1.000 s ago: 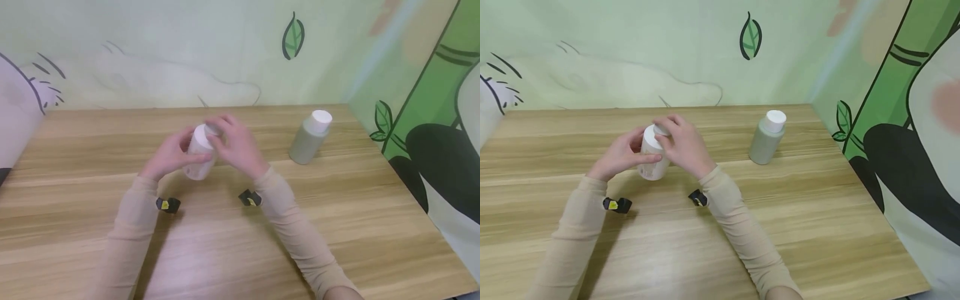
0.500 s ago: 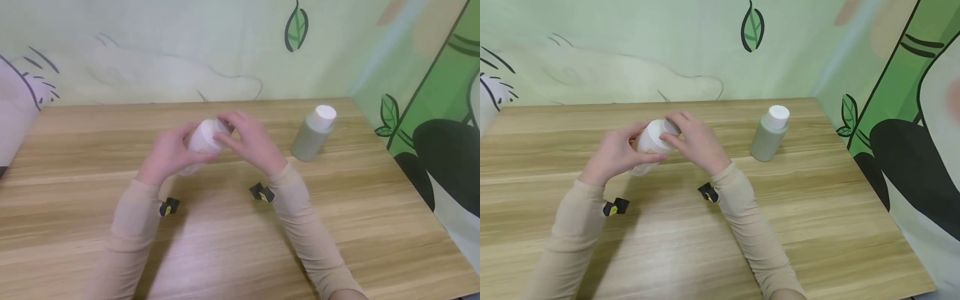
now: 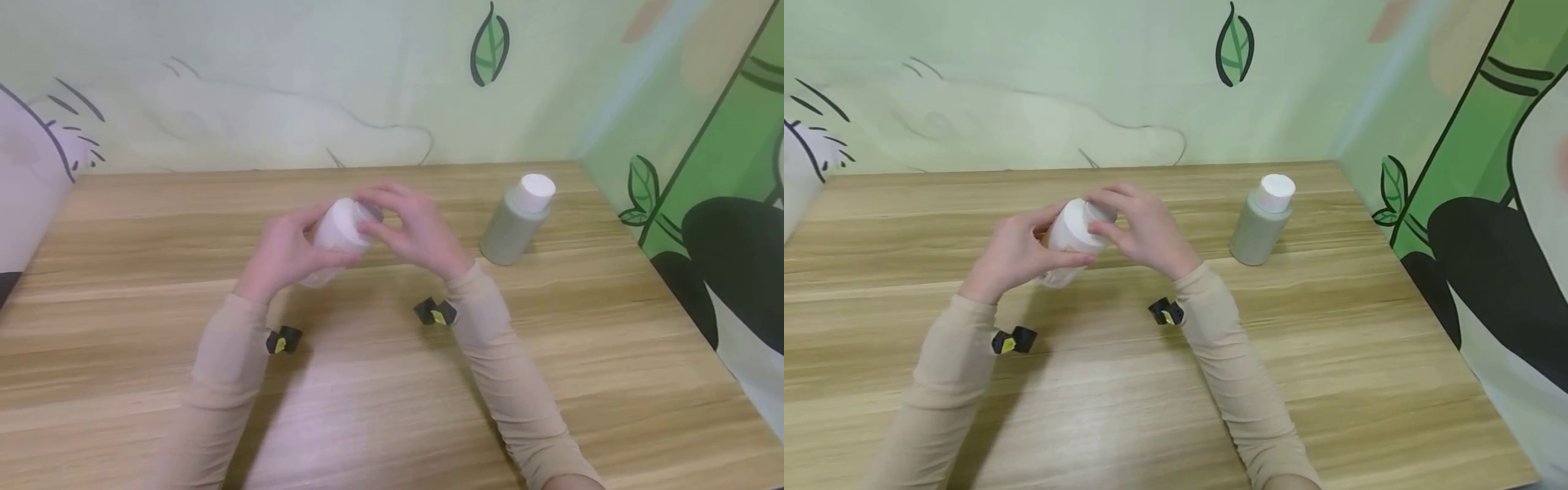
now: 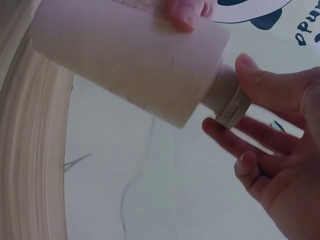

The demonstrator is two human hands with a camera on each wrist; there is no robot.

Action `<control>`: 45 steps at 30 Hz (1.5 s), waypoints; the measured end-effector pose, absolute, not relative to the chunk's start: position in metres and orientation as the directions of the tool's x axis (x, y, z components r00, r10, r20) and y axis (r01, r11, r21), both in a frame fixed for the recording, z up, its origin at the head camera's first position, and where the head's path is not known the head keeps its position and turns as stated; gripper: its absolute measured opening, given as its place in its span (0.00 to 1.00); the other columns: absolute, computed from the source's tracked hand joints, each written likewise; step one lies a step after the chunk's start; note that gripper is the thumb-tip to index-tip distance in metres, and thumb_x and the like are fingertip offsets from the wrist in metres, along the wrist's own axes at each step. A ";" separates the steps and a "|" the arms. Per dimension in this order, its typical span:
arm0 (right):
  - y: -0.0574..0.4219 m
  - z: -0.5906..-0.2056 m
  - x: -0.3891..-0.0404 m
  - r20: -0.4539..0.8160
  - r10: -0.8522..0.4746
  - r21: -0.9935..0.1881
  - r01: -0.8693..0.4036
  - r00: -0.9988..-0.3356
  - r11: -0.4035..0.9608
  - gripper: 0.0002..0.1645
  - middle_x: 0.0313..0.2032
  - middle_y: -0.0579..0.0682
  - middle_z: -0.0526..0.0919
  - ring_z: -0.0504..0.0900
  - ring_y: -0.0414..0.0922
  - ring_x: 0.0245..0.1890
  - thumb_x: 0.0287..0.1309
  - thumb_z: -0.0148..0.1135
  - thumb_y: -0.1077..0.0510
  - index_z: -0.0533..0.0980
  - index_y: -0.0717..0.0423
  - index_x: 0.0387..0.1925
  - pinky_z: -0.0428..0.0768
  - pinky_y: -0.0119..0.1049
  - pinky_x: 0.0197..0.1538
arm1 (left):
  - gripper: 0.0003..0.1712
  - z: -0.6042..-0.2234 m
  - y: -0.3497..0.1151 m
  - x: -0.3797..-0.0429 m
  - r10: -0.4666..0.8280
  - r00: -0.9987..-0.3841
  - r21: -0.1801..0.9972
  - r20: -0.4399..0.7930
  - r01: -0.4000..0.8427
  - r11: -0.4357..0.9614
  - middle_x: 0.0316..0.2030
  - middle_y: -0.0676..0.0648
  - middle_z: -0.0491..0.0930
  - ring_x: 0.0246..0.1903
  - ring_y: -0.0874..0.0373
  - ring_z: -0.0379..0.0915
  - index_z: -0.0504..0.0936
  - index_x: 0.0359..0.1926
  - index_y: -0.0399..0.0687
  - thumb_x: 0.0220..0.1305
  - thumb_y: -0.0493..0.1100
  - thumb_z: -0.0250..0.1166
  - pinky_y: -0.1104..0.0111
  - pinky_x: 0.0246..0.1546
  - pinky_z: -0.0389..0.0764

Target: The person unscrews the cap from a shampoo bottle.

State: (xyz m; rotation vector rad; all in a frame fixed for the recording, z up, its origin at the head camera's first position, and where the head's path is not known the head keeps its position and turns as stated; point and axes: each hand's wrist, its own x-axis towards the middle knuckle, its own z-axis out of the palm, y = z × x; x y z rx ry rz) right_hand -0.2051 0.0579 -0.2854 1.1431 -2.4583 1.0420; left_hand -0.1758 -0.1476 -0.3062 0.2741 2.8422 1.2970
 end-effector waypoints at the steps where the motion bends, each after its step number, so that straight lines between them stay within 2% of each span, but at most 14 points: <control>1: 0.059 -0.286 -0.206 0.490 -0.588 -0.498 -0.760 -0.644 0.417 0.23 0.52 0.59 0.82 0.80 0.51 0.54 0.55 0.68 0.61 0.78 0.64 0.53 0.77 0.38 0.61 | 0.46 -0.306 -0.149 -0.176 0.165 -0.984 0.753 0.067 0.158 0.639 0.55 0.44 0.81 0.50 0.49 0.77 0.73 0.65 0.57 0.42 0.55 0.79 0.52 0.50 0.78; 4: 0.062 -0.286 -0.210 0.506 -0.630 -0.484 -0.798 -0.590 0.359 0.24 0.53 0.59 0.82 0.79 0.51 0.56 0.55 0.68 0.62 0.77 0.64 0.54 0.75 0.37 0.63 | 0.46 -0.305 -0.151 -0.175 0.183 -0.980 0.749 0.080 0.180 0.638 0.54 0.44 0.81 0.49 0.49 0.77 0.73 0.65 0.56 0.42 0.55 0.79 0.52 0.50 0.78; 7: 0.065 -0.285 -0.211 0.493 -0.655 -0.491 -0.805 -0.573 0.334 0.24 0.53 0.57 0.81 0.79 0.50 0.56 0.55 0.68 0.61 0.76 0.63 0.54 0.75 0.37 0.63 | 0.45 -0.305 -0.151 -0.175 0.198 -0.976 0.738 0.095 0.202 0.644 0.54 0.43 0.81 0.48 0.49 0.77 0.74 0.64 0.55 0.41 0.54 0.79 0.52 0.50 0.78; 14: 0.065 -0.279 -0.212 0.446 -0.640 -0.525 -0.762 -0.626 0.380 0.26 0.51 0.54 0.82 0.79 0.47 0.49 0.58 0.67 0.56 0.74 0.61 0.57 0.77 0.40 0.54 | 0.45 -0.303 -0.151 -0.174 0.194 -0.976 0.715 0.097 0.204 0.668 0.55 0.43 0.81 0.49 0.48 0.77 0.74 0.64 0.53 0.42 0.55 0.79 0.52 0.49 0.77; 20: 0.067 -0.276 -0.210 0.382 -0.621 -0.543 -0.710 -0.684 0.448 0.24 0.51 0.52 0.83 0.80 0.45 0.46 0.60 0.65 0.53 0.76 0.57 0.55 0.78 0.39 0.51 | 0.46 -0.303 -0.150 -0.173 0.182 -0.979 0.683 0.097 0.198 0.703 0.55 0.42 0.81 0.49 0.47 0.77 0.73 0.65 0.53 0.43 0.55 0.79 0.50 0.51 0.76; 29: 0.069 -0.280 -0.210 0.381 -0.628 -0.523 -0.718 -0.679 0.459 0.21 0.44 0.51 0.84 0.82 0.44 0.39 0.58 0.67 0.54 0.78 0.58 0.51 0.79 0.35 0.42 | 0.45 -0.303 -0.147 -0.173 0.203 -0.971 0.634 0.128 0.238 0.736 0.54 0.43 0.82 0.46 0.47 0.78 0.73 0.64 0.54 0.43 0.55 0.78 0.52 0.49 0.76; 41: 0.070 -0.281 -0.208 0.419 -0.659 -0.473 -0.770 -0.625 0.429 0.21 0.44 0.55 0.84 0.81 0.46 0.40 0.60 0.65 0.58 0.77 0.64 0.52 0.80 0.36 0.47 | 0.45 -0.308 -0.146 -0.177 0.210 -0.972 0.703 0.105 0.222 0.676 0.54 0.44 0.82 0.48 0.49 0.78 0.74 0.63 0.54 0.40 0.55 0.80 0.53 0.50 0.78; 45: 0.071 -0.281 -0.208 0.433 -0.687 -0.436 -0.803 -0.583 0.406 0.21 0.47 0.57 0.84 0.81 0.47 0.46 0.60 0.64 0.59 0.76 0.64 0.54 0.79 0.37 0.53 | 0.45 -0.311 -0.147 -0.178 0.214 -0.972 0.721 0.097 0.217 0.658 0.55 0.45 0.81 0.49 0.49 0.77 0.74 0.63 0.55 0.41 0.54 0.80 0.53 0.51 0.77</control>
